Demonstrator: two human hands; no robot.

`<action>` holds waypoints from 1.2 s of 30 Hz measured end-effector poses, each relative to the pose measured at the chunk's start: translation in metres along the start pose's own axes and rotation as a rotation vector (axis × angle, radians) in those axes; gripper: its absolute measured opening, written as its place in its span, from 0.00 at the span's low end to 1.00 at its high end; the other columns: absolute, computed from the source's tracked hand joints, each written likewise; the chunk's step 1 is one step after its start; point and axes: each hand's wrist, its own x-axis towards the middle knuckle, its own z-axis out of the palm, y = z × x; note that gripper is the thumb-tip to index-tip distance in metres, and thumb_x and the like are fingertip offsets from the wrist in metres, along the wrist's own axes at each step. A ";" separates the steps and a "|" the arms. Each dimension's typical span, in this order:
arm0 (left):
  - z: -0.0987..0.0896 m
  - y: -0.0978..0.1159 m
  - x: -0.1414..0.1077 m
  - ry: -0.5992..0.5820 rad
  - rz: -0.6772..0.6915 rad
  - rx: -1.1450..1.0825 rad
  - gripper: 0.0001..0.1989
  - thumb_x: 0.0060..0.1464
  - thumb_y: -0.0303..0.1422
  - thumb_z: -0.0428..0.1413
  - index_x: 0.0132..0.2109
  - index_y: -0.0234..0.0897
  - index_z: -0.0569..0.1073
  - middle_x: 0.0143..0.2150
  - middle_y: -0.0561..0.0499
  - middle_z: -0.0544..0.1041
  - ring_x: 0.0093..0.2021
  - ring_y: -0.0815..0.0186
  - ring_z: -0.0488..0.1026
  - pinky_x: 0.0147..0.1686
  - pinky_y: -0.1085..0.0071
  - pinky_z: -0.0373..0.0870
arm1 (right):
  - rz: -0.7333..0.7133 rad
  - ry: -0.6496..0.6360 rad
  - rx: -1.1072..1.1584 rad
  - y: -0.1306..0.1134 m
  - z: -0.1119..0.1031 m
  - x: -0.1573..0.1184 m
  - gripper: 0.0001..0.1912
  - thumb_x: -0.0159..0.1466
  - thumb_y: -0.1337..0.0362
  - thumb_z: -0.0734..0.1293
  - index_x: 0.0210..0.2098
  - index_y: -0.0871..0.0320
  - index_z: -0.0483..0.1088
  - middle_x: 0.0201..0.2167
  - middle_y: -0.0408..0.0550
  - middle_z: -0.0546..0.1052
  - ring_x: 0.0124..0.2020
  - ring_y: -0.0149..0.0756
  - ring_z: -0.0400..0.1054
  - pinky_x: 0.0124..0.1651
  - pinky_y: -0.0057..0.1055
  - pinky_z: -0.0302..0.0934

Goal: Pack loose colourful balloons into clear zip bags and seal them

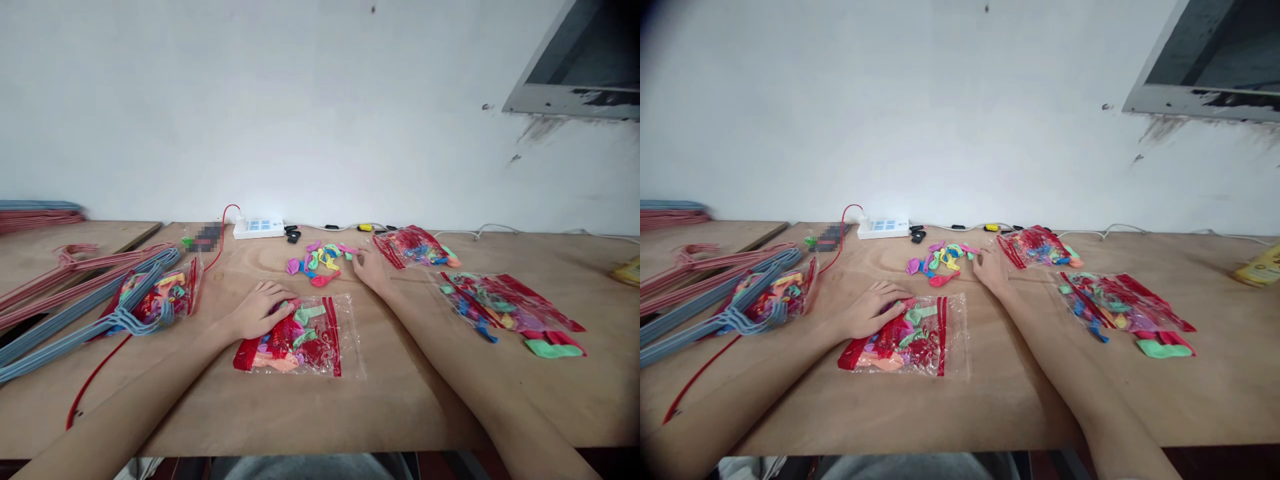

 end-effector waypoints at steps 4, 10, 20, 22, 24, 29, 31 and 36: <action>0.000 0.001 0.000 0.004 0.001 -0.003 0.20 0.78 0.45 0.47 0.63 0.45 0.77 0.61 0.47 0.81 0.62 0.53 0.74 0.63 0.53 0.65 | -0.041 -0.004 -0.035 -0.004 -0.002 -0.003 0.22 0.73 0.60 0.61 0.59 0.60 0.79 0.64 0.59 0.77 0.67 0.54 0.66 0.73 0.52 0.57; 0.000 0.000 0.000 0.002 0.006 -0.010 0.20 0.77 0.45 0.47 0.64 0.46 0.77 0.61 0.46 0.80 0.62 0.52 0.73 0.63 0.52 0.65 | -0.094 -0.132 -0.063 -0.005 -0.003 -0.002 0.24 0.75 0.55 0.60 0.66 0.51 0.75 0.67 0.50 0.76 0.69 0.53 0.64 0.72 0.53 0.57; 0.002 -0.003 0.000 0.011 0.005 -0.016 0.21 0.77 0.47 0.47 0.64 0.47 0.77 0.60 0.46 0.81 0.61 0.52 0.74 0.64 0.52 0.66 | 0.046 -0.022 -0.087 -0.009 -0.007 -0.001 0.25 0.78 0.55 0.55 0.54 0.56 0.82 0.57 0.57 0.82 0.63 0.55 0.70 0.67 0.52 0.59; 0.002 -0.002 0.000 0.011 0.003 -0.013 0.21 0.77 0.47 0.47 0.64 0.47 0.77 0.60 0.46 0.81 0.62 0.52 0.73 0.64 0.52 0.65 | 0.100 0.032 -0.093 -0.008 -0.009 -0.001 0.27 0.78 0.56 0.54 0.49 0.57 0.83 0.54 0.59 0.83 0.59 0.56 0.72 0.65 0.51 0.61; 0.001 -0.001 0.000 0.008 -0.001 -0.006 0.21 0.77 0.46 0.47 0.64 0.46 0.77 0.61 0.46 0.81 0.62 0.52 0.73 0.64 0.51 0.65 | 0.164 0.084 -0.103 -0.006 -0.011 -0.001 0.29 0.79 0.56 0.52 0.46 0.60 0.83 0.50 0.63 0.84 0.55 0.59 0.75 0.61 0.52 0.63; 0.001 0.001 0.000 0.009 -0.011 -0.015 0.21 0.77 0.46 0.48 0.64 0.46 0.78 0.61 0.46 0.81 0.63 0.52 0.73 0.65 0.51 0.65 | 0.253 0.156 -0.109 0.002 -0.011 0.001 0.35 0.78 0.55 0.47 0.46 0.65 0.83 0.44 0.70 0.83 0.48 0.63 0.76 0.55 0.56 0.65; 0.001 0.001 0.000 0.011 -0.008 -0.019 0.21 0.77 0.47 0.48 0.64 0.47 0.78 0.61 0.46 0.81 0.63 0.52 0.73 0.65 0.51 0.65 | 0.207 0.150 -0.094 0.003 -0.009 0.000 0.31 0.78 0.55 0.51 0.50 0.63 0.82 0.49 0.67 0.83 0.51 0.60 0.75 0.58 0.54 0.65; 0.001 0.001 0.000 0.016 -0.006 -0.014 0.21 0.77 0.47 0.48 0.64 0.46 0.78 0.61 0.46 0.81 0.62 0.52 0.73 0.64 0.51 0.66 | 0.072 0.109 -0.083 0.003 0.001 -0.002 0.16 0.69 0.53 0.67 0.46 0.55 0.83 0.62 0.57 0.78 0.64 0.60 0.65 0.68 0.56 0.59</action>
